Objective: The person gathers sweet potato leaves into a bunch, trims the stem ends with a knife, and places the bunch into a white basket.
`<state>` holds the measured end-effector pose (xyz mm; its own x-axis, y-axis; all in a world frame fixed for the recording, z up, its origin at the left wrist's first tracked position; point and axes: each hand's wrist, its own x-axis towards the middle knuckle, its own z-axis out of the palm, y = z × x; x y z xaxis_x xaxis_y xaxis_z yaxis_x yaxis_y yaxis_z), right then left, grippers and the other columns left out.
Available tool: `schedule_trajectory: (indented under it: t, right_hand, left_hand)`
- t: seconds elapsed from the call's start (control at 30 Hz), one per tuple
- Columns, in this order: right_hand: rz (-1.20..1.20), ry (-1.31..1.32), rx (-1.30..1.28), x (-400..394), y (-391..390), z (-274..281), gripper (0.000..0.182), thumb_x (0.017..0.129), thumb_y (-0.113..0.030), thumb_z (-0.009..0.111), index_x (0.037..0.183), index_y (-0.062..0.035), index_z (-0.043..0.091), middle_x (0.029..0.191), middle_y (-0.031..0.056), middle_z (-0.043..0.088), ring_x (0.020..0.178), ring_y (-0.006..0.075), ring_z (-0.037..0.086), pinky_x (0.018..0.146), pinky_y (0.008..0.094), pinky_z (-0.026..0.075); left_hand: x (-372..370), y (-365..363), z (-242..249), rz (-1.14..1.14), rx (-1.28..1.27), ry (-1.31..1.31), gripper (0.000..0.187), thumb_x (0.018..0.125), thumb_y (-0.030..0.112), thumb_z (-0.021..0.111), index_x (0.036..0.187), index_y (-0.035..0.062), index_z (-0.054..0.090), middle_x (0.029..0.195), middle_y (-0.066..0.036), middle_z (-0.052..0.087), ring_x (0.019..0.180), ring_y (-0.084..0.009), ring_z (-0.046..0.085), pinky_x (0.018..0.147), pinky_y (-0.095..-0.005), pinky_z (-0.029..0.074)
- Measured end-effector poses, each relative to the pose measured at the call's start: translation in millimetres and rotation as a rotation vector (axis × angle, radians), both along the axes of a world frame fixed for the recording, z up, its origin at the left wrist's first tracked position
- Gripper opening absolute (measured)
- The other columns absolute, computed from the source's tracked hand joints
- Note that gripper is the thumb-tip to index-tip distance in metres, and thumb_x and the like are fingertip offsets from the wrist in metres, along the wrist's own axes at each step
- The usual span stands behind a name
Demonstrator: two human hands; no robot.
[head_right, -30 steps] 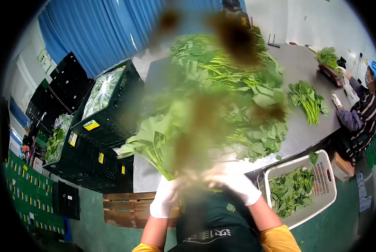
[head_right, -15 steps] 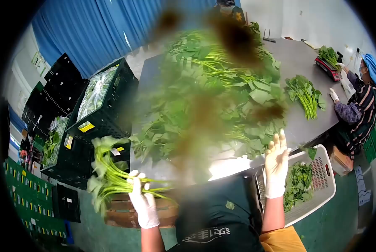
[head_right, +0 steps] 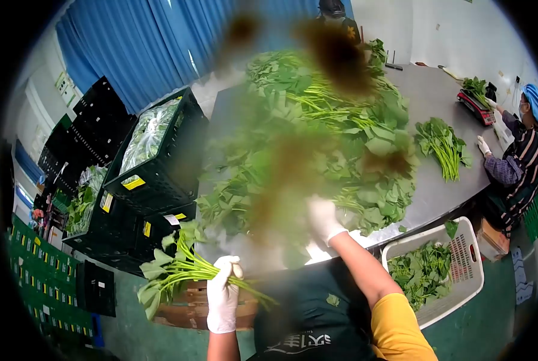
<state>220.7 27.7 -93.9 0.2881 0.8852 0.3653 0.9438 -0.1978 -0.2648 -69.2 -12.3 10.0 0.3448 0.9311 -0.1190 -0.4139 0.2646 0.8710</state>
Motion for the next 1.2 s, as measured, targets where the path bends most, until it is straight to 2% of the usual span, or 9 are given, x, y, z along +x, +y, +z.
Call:
schedule_trajectory:
  t: [0.23, 0.33, 0.4, 0.53, 0.73, 0.87, 1.0, 1.13, 1.2]
  right_hand:
    - [0.096, 0.312, -0.329, -13.5, -34.2, 31.9, 0.045, 0.079, -0.052, 0.061, 0.092, -0.0103, 0.070, 0.076, 0.0131, 0.067, 0.075, 0.0299, 0.064, 0.069, 0.0364, 0.048]
    - [0.359, 0.042, -0.064, -23.0, -51.7, 29.6, 0.050, 0.076, -0.050, 0.066, 0.103, -0.0072, 0.066, 0.094, 0.0121, 0.068, 0.085, 0.0290, 0.064, 0.072, 0.0375, 0.048]
    - [0.207, 0.327, -0.188, -37.3, -44.4, 23.3, 0.059, 0.073, -0.049, 0.069, 0.107, -0.0017, 0.063, 0.096, 0.0175, 0.065, 0.086, 0.0324, 0.062, 0.078, 0.0396, 0.046]
    - [0.164, -0.028, -0.105, -62.2, -40.8, 28.2, 0.095, 0.067, -0.056, 0.070, 0.131, 0.0065, 0.040, 0.097, 0.0163, 0.059, 0.089, 0.0294, 0.058, 0.078, 0.0409, 0.041]
    - [-0.031, -0.184, -0.297, -85.1, -3.7, -26.7, 0.078, 0.075, -0.031, 0.067, 0.135, 0.0071, 0.034, 0.095, 0.0215, 0.057, 0.086, 0.0316, 0.058, 0.076, 0.0427, 0.043]
    - [0.214, 0.381, -0.161, -58.3, -12.9, 12.0, 0.057, 0.078, -0.017, 0.056, 0.129, 0.0043, 0.043, 0.097, 0.0238, 0.061, 0.088, 0.0389, 0.058, 0.080, 0.0400, 0.047]
    - [0.323, 0.933, 0.189, -38.2, -4.9, 29.3, 0.042, 0.082, -0.007, 0.046, 0.122, 0.0037, 0.053, 0.105, 0.0103, 0.065, 0.095, 0.0167, 0.059, 0.086, 0.0275, 0.045]
    - [0.285, 1.915, 0.314, -22.9, -28.2, 49.3, 0.038, 0.082, -0.004, 0.049, 0.119, 0.0038, 0.054, 0.108, 0.0097, 0.063, 0.095, 0.0160, 0.060, 0.086, 0.0284, 0.048]
    - [0.183, 1.999, 0.311, -6.2, -27.8, 25.4, 0.033, 0.086, -0.010, 0.051, 0.117, 0.0028, 0.055, 0.107, 0.0105, 0.063, 0.094, 0.0176, 0.061, 0.085, 0.0294, 0.049]
  left_hand:
    - [10.4, -1.1, -1.0, -0.007, 0.020, 0.102, 0.018, 0.092, 0.015, 0.052, 0.099, 0.0008, 0.060, 0.075, -0.004, 0.055, 0.073, -0.0121, 0.049, 0.070, -0.0250, 0.037]
    - [17.7, -1.6, -1.0, -0.043, -0.001, 0.129, 0.018, 0.093, 0.015, 0.050, 0.099, 0.0015, 0.060, 0.076, -0.002, 0.053, 0.072, -0.0105, 0.047, 0.069, -0.0235, 0.037]
    - [20.1, -2.2, -3.8, -0.065, 0.014, 0.207, 0.017, 0.093, 0.013, 0.048, 0.099, 0.0019, 0.060, 0.076, -0.001, 0.051, 0.071, -0.0090, 0.046, 0.067, -0.0220, 0.036]
    - [19.0, -4.7, -5.0, -0.059, 0.132, 0.250, 0.018, 0.094, 0.011, 0.046, 0.099, 0.0013, 0.060, 0.077, 0.000, 0.050, 0.071, -0.0083, 0.045, 0.066, -0.0220, 0.037]
    - [11.9, -10.7, -0.6, 0.002, 0.063, 0.195, 0.018, 0.093, 0.009, 0.045, 0.098, 0.0000, 0.061, 0.077, -0.001, 0.051, 0.071, -0.0095, 0.046, 0.067, -0.0231, 0.039]
    - [6.3, -11.0, -1.6, 0.048, 0.031, 0.205, 0.019, 0.093, 0.008, 0.044, 0.097, -0.0006, 0.061, 0.077, -0.002, 0.053, 0.072, -0.0106, 0.049, 0.068, -0.0241, 0.040]
    - [7.1, -7.8, -16.3, 0.020, 0.164, 0.274, 0.018, 0.092, 0.010, 0.047, 0.097, -0.0009, 0.060, 0.075, -0.003, 0.055, 0.072, -0.0111, 0.051, 0.070, -0.0242, 0.040]
    - [12.6, -5.9, -26.3, -0.027, 0.041, 0.180, 0.017, 0.091, 0.010, 0.049, 0.098, 0.0004, 0.061, 0.075, -0.003, 0.055, 0.071, -0.0113, 0.051, 0.069, -0.0245, 0.040]
    - [15.7, -1.8, -26.9, -0.049, 0.017, 0.185, 0.017, 0.091, 0.010, 0.049, 0.098, 0.0006, 0.061, 0.075, -0.003, 0.056, 0.072, -0.0111, 0.051, 0.070, -0.0244, 0.040]
